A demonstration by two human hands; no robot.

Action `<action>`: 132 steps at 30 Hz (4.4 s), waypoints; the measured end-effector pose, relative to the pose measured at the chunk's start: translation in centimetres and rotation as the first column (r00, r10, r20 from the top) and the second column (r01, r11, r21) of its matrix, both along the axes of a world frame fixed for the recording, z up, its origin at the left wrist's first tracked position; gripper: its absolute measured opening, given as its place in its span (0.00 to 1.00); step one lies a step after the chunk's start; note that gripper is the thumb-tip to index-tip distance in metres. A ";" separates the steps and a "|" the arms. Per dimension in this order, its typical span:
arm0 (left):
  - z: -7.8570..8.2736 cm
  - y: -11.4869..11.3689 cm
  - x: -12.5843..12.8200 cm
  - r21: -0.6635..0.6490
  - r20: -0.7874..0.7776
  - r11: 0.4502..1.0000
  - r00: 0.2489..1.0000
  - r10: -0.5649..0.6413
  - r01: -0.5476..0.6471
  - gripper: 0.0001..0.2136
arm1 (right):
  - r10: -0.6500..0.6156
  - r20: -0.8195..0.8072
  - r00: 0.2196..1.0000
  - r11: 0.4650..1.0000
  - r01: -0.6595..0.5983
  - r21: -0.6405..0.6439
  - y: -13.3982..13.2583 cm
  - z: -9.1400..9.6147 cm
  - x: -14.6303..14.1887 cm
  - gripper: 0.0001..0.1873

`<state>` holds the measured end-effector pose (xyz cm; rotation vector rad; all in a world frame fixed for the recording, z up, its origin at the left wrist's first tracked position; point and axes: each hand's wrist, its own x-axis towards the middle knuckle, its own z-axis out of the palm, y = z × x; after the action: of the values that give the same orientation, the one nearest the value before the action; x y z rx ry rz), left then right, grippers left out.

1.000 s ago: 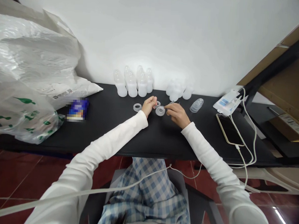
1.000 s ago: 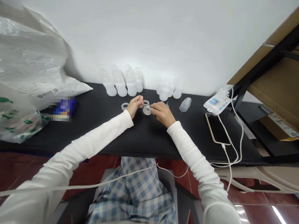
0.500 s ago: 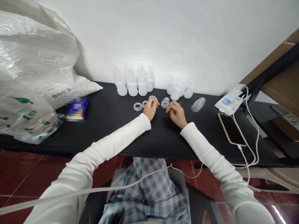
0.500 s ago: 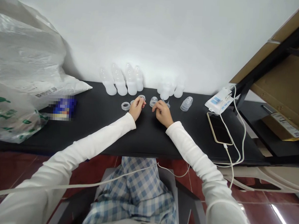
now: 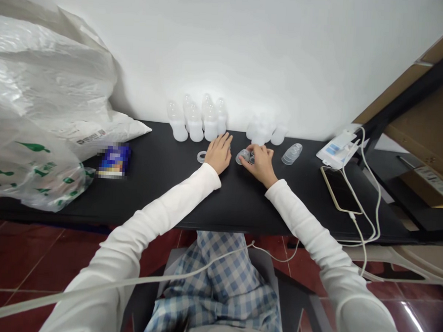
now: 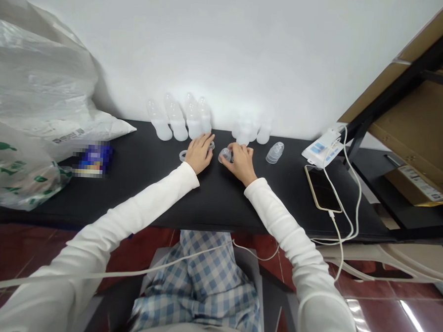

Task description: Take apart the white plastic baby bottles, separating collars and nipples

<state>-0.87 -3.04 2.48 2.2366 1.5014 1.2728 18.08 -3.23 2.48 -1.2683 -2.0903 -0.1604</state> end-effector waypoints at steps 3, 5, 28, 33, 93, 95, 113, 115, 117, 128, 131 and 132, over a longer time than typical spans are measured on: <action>-0.7 0.5 -0.3 -0.035 -0.075 0.999 0.997 -0.007 0.004 0.16 | -0.003 -0.110 0.994 0.997 0.011 0.072 -0.3 0.3 0.2 0.18; -0.8 0.3 -0.1 -0.035 -0.095 0.999 0.995 0.008 -0.011 0.12 | 0.023 -0.171 0.985 0.994 -0.005 0.105 -0.5 0.9 0.5 0.19; 1.0 -2.3 2.4 -0.047 0.645 0.898 0.700 -0.308 0.438 0.13 | 0.009 -0.801 0.599 0.918 -0.322 -0.230 -1.2 1.1 -0.3 0.26; 1.3 -2.3 2.3 -0.122 0.730 0.906 0.655 -0.196 0.406 0.12 | 0.077 -0.806 0.587 0.862 -0.445 -0.242 -1.3 1.3 -1.0 0.27; 3.9 -3.0 3.2 -0.192 0.926 0.864 0.378 0.002 0.466 0.21 | 0.400 0.170 0.900 0.885 -0.428 0.181 -1.2 2.3 2.2 0.25; 3.8 -2.8 3.1 -0.202 0.928 0.856 0.372 0.012 0.476 0.21 | 0.412 0.143 0.900 0.892 -0.431 0.138 -1.3 2.5 2.1 0.24; 2.3 -2.8 2.9 -0.090 0.796 0.939 0.591 -0.132 0.331 0.15 | 0.162 -0.679 0.717 0.881 -0.414 -0.227 -2.0 0.2 -1.3 0.24; 2.5 -2.9 3.1 -0.099 0.836 0.933 0.538 -0.111 0.345 0.15 | 0.173 -0.593 0.786 0.917 -0.348 -0.193 -1.9 0.1 -1.3 0.26; 2.7 -2.9 3.3 -0.099 0.862 0.935 0.498 -0.091 0.340 0.16 | 0.205 -0.469 0.859 0.949 -0.292 -0.121 -1.6 0.1 -1.1 0.27; 3.7 -2.3 2.3 -0.299 0.902 0.871 0.413 0.125 0.390 0.21 | 0.480 0.175 0.860 0.873 -0.487 -0.004 -1.2 2.4 1.6 0.18; 3.9 -2.3 2.2 -0.293 0.901 0.871 0.419 0.114 0.393 0.22 | 0.477 0.223 0.850 0.874 -0.485 -0.022 -1.9 3.0 1.3 0.15; 3.9 -2.3 2.3 -0.292 0.899 0.875 0.423 0.113 0.386 0.22 | 0.476 0.237 0.847 0.875 -0.484 -0.027 -2.0 3.1 1.2 0.15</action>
<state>1.39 -5.38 6.37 0.9577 0.9520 1.4636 19.28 -5.21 5.54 -0.6908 -2.5330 -0.1255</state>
